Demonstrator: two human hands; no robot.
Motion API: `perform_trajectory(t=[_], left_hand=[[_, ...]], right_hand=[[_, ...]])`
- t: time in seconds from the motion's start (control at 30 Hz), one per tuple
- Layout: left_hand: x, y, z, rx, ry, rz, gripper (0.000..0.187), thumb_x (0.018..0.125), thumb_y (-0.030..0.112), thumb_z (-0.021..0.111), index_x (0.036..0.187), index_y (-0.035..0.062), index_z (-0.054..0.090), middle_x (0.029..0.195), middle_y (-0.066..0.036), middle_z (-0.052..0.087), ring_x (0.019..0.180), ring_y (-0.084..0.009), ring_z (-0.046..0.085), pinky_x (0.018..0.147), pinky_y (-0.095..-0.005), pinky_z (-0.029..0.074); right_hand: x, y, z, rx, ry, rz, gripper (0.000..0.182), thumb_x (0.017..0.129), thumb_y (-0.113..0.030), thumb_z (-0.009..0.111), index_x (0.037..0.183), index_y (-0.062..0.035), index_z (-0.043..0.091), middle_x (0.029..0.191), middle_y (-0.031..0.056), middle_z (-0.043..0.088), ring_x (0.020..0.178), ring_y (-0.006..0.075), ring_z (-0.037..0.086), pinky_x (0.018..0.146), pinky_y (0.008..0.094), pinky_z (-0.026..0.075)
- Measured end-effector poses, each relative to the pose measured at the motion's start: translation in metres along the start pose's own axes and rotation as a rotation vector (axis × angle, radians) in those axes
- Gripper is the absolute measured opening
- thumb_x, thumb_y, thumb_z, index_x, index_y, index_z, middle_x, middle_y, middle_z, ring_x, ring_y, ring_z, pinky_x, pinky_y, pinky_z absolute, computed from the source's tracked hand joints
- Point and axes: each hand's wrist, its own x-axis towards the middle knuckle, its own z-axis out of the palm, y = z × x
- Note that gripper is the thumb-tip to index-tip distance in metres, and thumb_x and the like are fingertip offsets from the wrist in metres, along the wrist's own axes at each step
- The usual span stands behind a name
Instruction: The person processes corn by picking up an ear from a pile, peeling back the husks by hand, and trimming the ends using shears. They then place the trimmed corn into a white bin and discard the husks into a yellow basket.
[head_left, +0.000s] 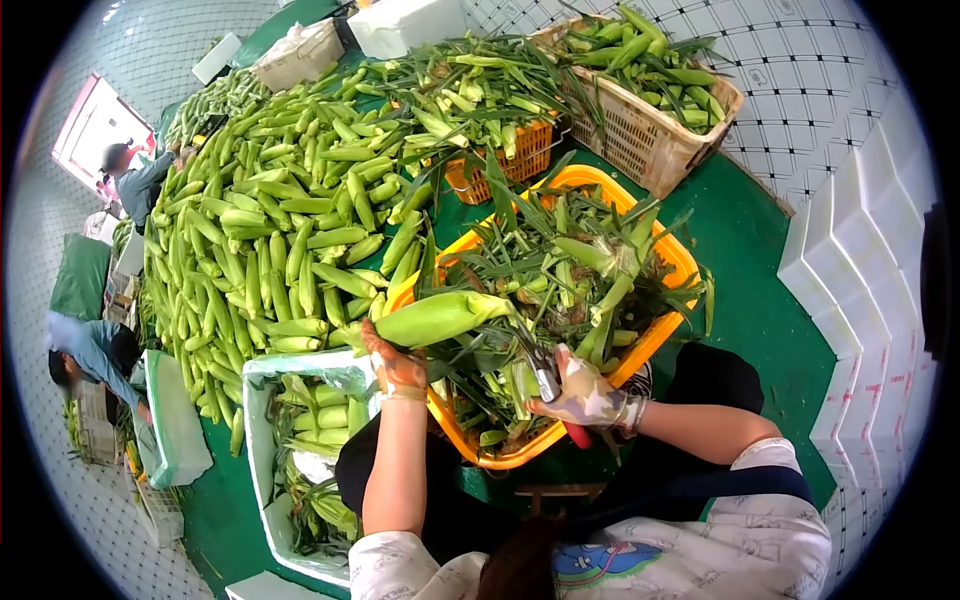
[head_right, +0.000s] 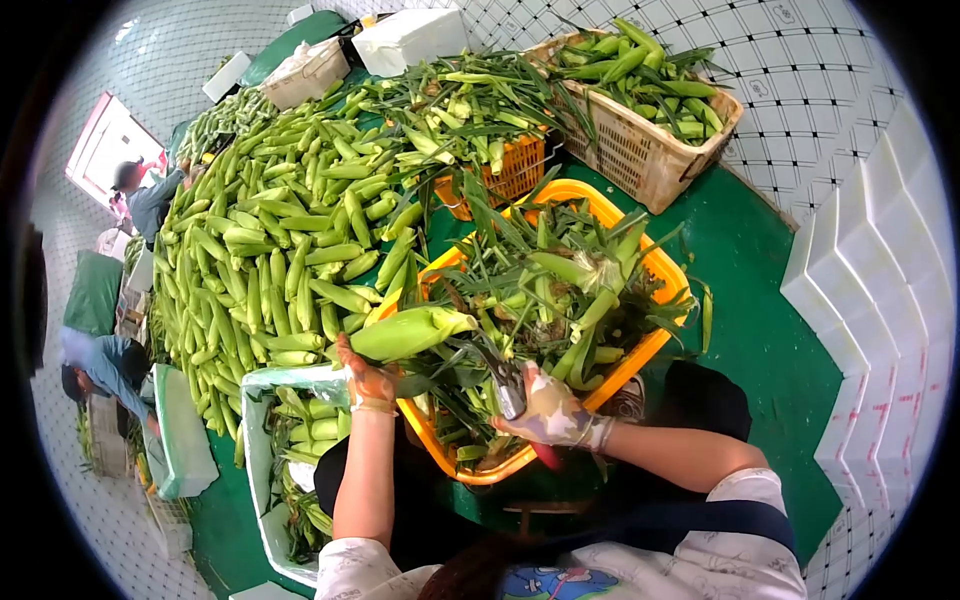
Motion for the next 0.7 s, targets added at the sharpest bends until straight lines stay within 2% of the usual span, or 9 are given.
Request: perform_trajectory(t=[0.03, 0.13, 0.27, 0.3, 0.37, 0.4, 0.5, 0.6, 0.7], left_hand=[[0.004, 0.002, -0.010, 0.006, -0.061, -0.175, 0.053, 0.088, 0.056, 0.034, 0.129, 0.0216, 0.037, 0.121, -0.006, 0.050, 0.102, -0.0212, 0.054, 0.085, -0.0369, 0.048], [-0.001, -0.022, -0.004, -0.070, 0.076, -0.201, 0.046, 0.089, 0.048, 0.039, 0.110, 0.0085, 0.050, 0.102, -0.008, 0.059, 0.084, -0.0221, 0.060, 0.066, -0.0317, 0.052], [-0.006, -0.026, -0.009, 0.142, 0.153, -0.322, 0.047, 0.088, 0.051, 0.035, 0.107, 0.0104, 0.050, 0.098, -0.006, 0.060, 0.083, -0.0210, 0.059, 0.063, -0.0310, 0.051], [0.005, -0.028, -0.024, 0.125, 0.019, -0.369, 0.047, 0.086, 0.056, 0.036, 0.110, 0.0178, 0.048, 0.104, 0.000, 0.058, 0.085, -0.0179, 0.057, 0.066, -0.0326, 0.048], [0.002, -0.014, -0.009, 0.085, 0.022, -0.392, 0.046, 0.086, 0.053, 0.038, 0.110, 0.0151, 0.048, 0.100, -0.003, 0.058, 0.082, -0.0206, 0.058, 0.068, -0.0349, 0.048], [0.002, -0.009, -0.003, 0.045, 0.027, -0.409, 0.045, 0.086, 0.050, 0.040, 0.109, 0.0124, 0.049, 0.096, -0.006, 0.059, 0.080, -0.0233, 0.058, 0.070, -0.0373, 0.049], [0.001, 0.010, 0.005, -0.100, -0.264, -0.374, 0.039, 0.082, 0.036, 0.050, 0.106, 0.0050, 0.050, 0.087, -0.013, 0.058, 0.082, -0.0280, 0.057, 0.075, -0.0416, 0.049], [-0.022, 0.026, 0.033, -0.114, -0.634, -0.417, 0.038, 0.077, 0.032, 0.054, 0.102, 0.0033, 0.054, 0.087, -0.012, 0.057, 0.082, -0.0255, 0.056, 0.076, -0.0426, 0.047], [-0.035, 0.020, 0.042, 0.019, -0.767, -0.354, 0.048, 0.075, 0.032, 0.058, 0.110, 0.0005, 0.049, 0.117, -0.019, 0.052, 0.104, -0.0323, 0.054, 0.089, -0.0430, 0.045]], right_hand=[[0.005, -0.006, 0.001, -0.067, 0.080, -0.009, 0.083, 0.068, -0.055, 0.064, 0.113, 0.0102, 0.038, 0.104, 0.0260, 0.049, 0.097, 0.0392, 0.050, 0.084, 0.0411, 0.041], [0.021, -0.019, 0.005, -0.183, 0.215, 0.010, 0.089, 0.066, -0.056, 0.063, 0.116, 0.0108, 0.033, 0.106, 0.0263, 0.045, 0.098, 0.0384, 0.048, 0.085, 0.0440, 0.039], [0.038, -0.009, 0.010, -0.454, 0.467, -0.070, 0.076, 0.067, -0.049, 0.064, 0.110, 0.0080, 0.039, 0.097, 0.0240, 0.052, 0.091, 0.0354, 0.053, 0.079, 0.0437, 0.042], [0.042, -0.006, 0.004, -0.238, 0.329, -0.042, 0.068, 0.067, -0.045, 0.065, 0.106, 0.0061, 0.042, 0.088, 0.0211, 0.055, 0.081, 0.0323, 0.056, 0.072, 0.0417, 0.045], [0.046, -0.010, 0.005, 0.325, 0.232, -0.175, 0.042, 0.070, -0.028, 0.066, 0.095, 0.0016, 0.050, 0.064, 0.0101, 0.056, 0.056, 0.0196, 0.056, 0.051, 0.0326, 0.048], [0.023, -0.008, -0.008, 0.299, 0.022, -0.018, 0.029, 0.074, -0.015, 0.064, 0.093, 0.0008, 0.050, 0.067, 0.0071, 0.054, 0.059, 0.0131, 0.056, 0.050, 0.0286, 0.049], [0.010, -0.011, -0.013, 1.248, -0.052, 0.080, 0.019, 0.079, -0.014, 0.062, 0.089, -0.0014, 0.052, 0.066, 0.0047, 0.050, 0.059, 0.0133, 0.057, 0.048, 0.0280, 0.051], [0.029, 0.025, -0.021, 1.264, -0.231, 0.389, 0.030, 0.082, -0.029, 0.060, 0.092, -0.0016, 0.053, 0.070, 0.0063, 0.056, 0.064, 0.0153, 0.059, 0.060, 0.0304, 0.053], [0.033, -0.030, -0.045, 1.093, -0.084, 0.162, 0.036, 0.079, -0.015, 0.066, 0.102, -0.0003, 0.043, 0.086, 0.0080, 0.058, 0.086, 0.0187, 0.061, 0.073, 0.0274, 0.053]])
